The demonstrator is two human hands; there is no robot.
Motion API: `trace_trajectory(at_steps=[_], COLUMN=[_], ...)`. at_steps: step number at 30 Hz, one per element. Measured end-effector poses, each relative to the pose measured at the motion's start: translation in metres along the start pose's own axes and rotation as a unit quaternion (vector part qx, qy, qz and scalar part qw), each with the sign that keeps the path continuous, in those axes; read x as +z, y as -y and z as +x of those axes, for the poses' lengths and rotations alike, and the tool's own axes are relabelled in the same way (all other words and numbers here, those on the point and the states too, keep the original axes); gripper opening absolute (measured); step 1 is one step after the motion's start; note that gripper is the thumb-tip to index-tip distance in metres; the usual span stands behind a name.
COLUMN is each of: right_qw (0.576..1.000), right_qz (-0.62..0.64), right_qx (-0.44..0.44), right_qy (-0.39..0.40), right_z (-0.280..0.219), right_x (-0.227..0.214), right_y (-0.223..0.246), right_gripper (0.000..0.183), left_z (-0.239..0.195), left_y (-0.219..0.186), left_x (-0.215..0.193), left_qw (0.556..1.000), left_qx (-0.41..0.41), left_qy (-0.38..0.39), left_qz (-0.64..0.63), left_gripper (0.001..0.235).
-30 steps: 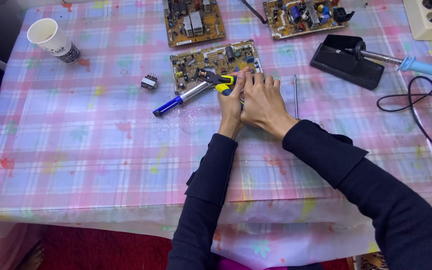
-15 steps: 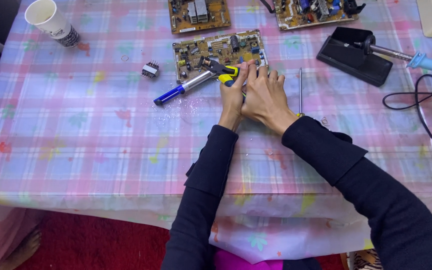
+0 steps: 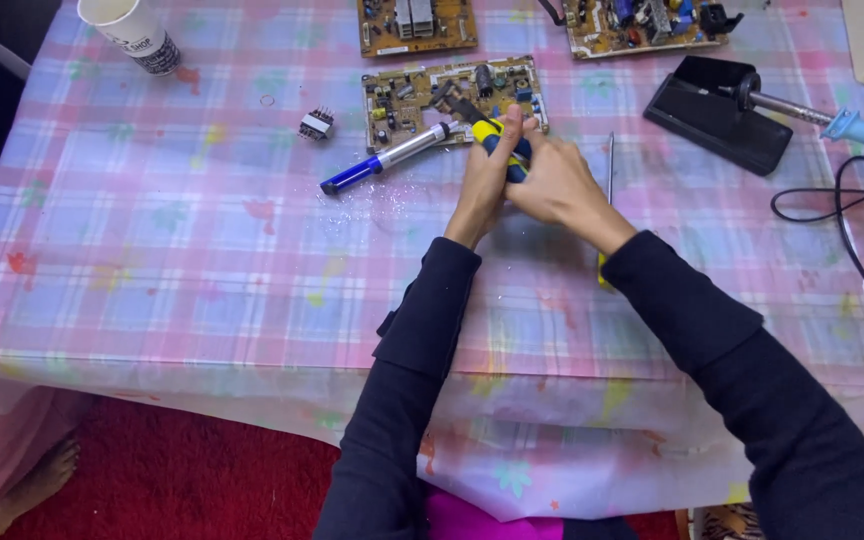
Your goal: The person uses pliers to remove cylindrical components from a circuit board. They grip each component with the pliers, pull it out, and place it on the table. The process is repeated for several components.
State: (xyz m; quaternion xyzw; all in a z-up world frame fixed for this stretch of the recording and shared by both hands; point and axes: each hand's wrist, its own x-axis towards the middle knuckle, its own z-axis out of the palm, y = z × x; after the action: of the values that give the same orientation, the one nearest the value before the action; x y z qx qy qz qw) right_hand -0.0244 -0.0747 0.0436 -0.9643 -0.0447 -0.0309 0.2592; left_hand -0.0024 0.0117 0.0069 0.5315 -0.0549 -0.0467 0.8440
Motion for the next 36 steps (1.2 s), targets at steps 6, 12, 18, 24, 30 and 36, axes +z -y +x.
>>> trace_trajectory(at_steps=[6, 12, 18, 24, 30, 36], right_qw=[0.993, 0.991, 0.974, 0.935, 0.936, 0.851], right_qz=[0.095, 0.072, 0.150, 0.306, 0.318, 0.464], right_qx=[0.075, 0.080, 0.135, 0.117, 0.122, 0.208], right_qy=[0.007, 0.079, 0.104, 0.132, 0.091, 0.131], right_z=[-0.023, -0.026, -0.033, -0.028, -0.015, 0.009], right_x=[-0.036, -0.055, -0.067, -0.061, -0.064, -0.062], right_y=[-0.006, -0.001, 0.020, 0.004, -0.029, -0.032], right_gripper=[0.065, 0.044, 0.030, 0.026, 0.029, 0.028], left_z=[0.027, 0.009, 0.003, 0.002, 0.004, 0.001], left_y=[-0.005, -0.048, -0.048, -0.050, -0.053, -0.063], left_x=[-0.040, -0.044, -0.042, -0.045, -0.050, -0.044], left_qw=[0.975, 0.839, 0.756, 0.709, 0.776, 0.895], left_qx=[-0.012, 0.332, 0.348, 0.376, 0.334, 0.302], left_qy=[-0.077, -0.061, -0.102, -0.157, -0.180, -0.102], left_qz=[0.210, 0.426, 0.544, 0.576, 0.504, 0.313], left_gripper=[0.080, 0.032, 0.044, 0.044, 0.044, 0.040])
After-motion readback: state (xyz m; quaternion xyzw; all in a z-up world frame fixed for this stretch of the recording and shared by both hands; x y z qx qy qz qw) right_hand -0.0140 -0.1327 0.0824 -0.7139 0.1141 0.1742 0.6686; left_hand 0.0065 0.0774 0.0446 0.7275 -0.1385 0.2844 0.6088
